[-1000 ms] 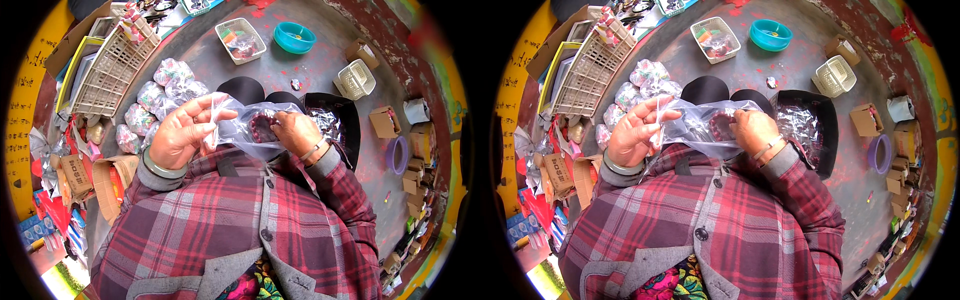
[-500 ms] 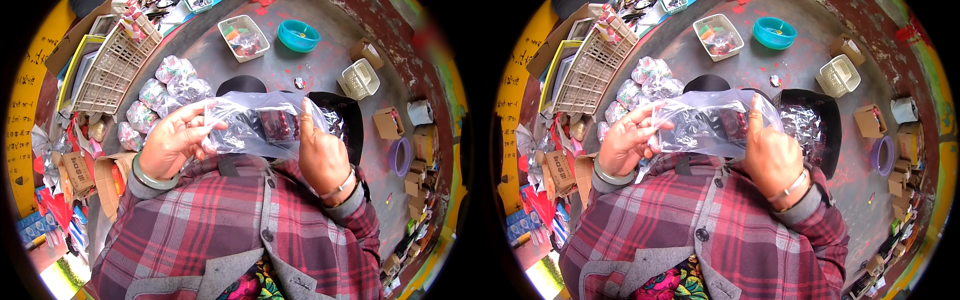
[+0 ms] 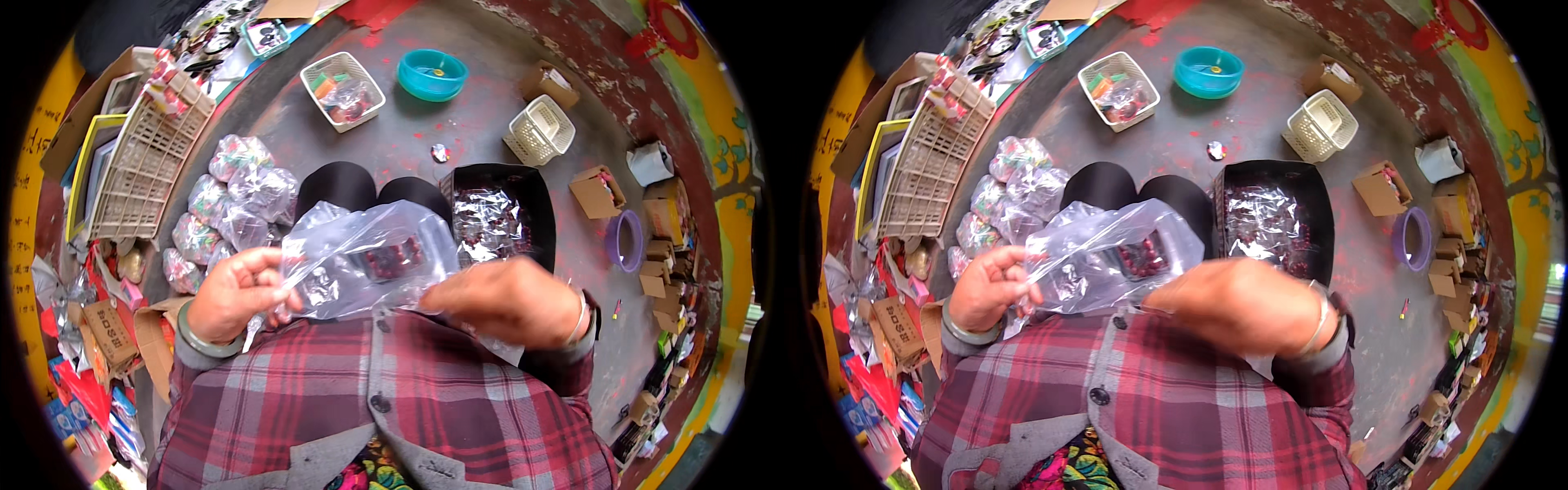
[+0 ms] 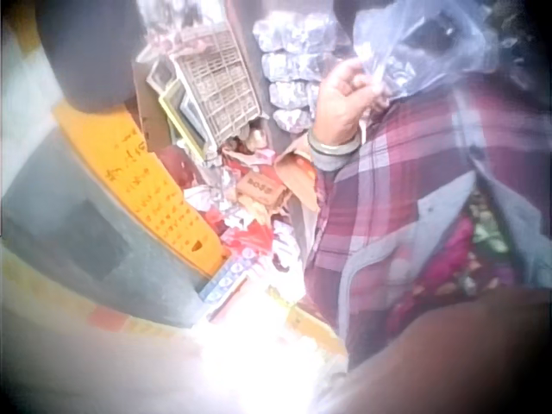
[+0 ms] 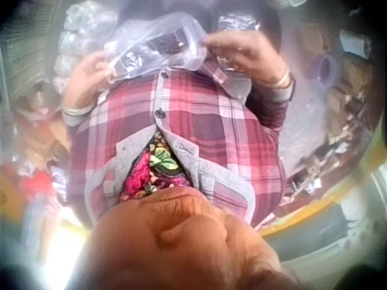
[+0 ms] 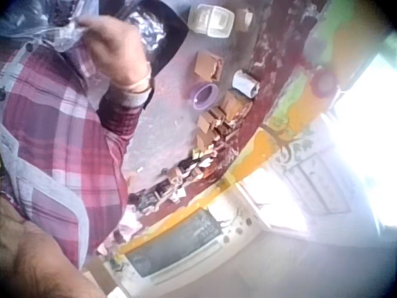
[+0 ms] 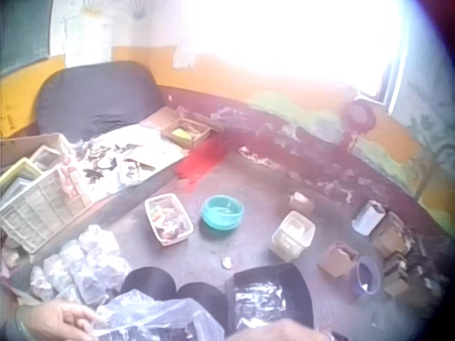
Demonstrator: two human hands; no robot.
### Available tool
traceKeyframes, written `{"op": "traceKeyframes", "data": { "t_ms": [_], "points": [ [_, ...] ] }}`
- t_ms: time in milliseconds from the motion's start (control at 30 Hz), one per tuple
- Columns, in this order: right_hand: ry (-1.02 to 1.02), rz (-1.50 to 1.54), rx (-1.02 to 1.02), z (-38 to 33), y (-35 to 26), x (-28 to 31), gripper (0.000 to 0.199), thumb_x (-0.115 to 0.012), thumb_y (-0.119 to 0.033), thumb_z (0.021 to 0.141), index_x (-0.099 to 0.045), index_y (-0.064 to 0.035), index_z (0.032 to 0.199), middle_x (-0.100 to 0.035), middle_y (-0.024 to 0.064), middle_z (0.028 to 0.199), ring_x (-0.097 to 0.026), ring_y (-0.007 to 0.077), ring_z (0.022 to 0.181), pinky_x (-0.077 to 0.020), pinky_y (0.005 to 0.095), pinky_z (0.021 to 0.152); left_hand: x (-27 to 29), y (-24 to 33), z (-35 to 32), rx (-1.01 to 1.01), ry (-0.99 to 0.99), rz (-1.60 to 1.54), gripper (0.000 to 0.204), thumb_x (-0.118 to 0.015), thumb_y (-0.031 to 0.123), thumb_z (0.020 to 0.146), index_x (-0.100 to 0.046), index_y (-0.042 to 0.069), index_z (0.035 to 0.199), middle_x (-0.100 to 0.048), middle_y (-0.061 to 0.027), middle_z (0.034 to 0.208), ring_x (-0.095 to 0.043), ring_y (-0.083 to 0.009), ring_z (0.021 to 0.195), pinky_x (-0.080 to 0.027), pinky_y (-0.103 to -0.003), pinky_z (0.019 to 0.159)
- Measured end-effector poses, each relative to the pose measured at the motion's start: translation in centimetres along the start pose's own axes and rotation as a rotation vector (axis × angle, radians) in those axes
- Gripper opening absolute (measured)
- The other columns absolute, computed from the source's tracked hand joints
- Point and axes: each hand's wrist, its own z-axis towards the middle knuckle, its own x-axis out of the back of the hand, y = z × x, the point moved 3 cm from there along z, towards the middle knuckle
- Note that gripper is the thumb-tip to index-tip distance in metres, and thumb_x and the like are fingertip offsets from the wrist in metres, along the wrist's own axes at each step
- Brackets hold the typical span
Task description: The person sits on the floor and repeatedly picks up red beaded bracelets from a black tray, places them into small clear plastic bags, and ties the bags shut. The person then places the tied bags onto a pile of previously packaged items.
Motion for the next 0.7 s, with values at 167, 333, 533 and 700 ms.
{"op": "traceKeyframes", "data": {
  "t_ms": [167,333,533,700],
  "points": [
    [0.924,0.447,-0.672,-8.0,17.5,4.8,0.018,-0.053,-0.006,0.083,-0.060,-0.0011,0.099,-0.063,0.0062,0.090,-0.059,0.0128,0.076,-0.0466,0.0245,0.059,-0.3,-0.1,0.8,0.049,-0.014,0.123,0.029,-0.064,-0.002,0.075,-0.054,0.000,0.101,-0.056,-0.0008,0.076,-0.052,-0.0045,0.064,-0.042,-0.018,0.058],
    [0.953,0.914,-0.947,-14.3,38.0,-1.9,0.026,-0.058,-0.014,0.082,-0.055,-0.0025,0.106,-0.062,0.0079,0.083,-0.061,0.0143,0.066,-0.0450,0.0245,0.049,-0.7,0.4,1.6,0.108,0.103,0.271,0.010,-0.062,0.001,0.077,-0.055,0.001,0.084,-0.056,0.0003,0.074,-0.049,-0.0032,0.061,-0.038,-0.018,0.054],
    [1.321,1.213,-1.225,-11.5,48.5,-7.7,0.036,-0.069,-0.022,0.076,-0.054,-0.0028,0.102,-0.057,0.0102,0.092,-0.058,0.0226,0.080,-0.0498,0.0340,0.066,-0.9,1.3,1.9,0.060,0.248,0.237,0.008,-0.058,0.006,0.082,-0.055,0.001,0.077,-0.058,-0.0049,0.069,-0.053,-0.0081,0.057,-0.042,-0.021,0.052],
    [1.657,1.310,-1.211,-9.5,53.6,-8.4,0.034,-0.069,-0.021,0.076,-0.054,-0.0045,0.102,-0.057,0.0130,0.094,-0.056,0.0252,0.081,-0.0484,0.0366,0.063,-1.2,1.5,2.4,0.033,0.308,0.137,0.008,-0.058,0.005,0.081,-0.054,0.001,0.076,-0.058,-0.0070,0.068,-0.054,-0.0116,0.058,-0.043,-0.024,0.055]
  ]
}}
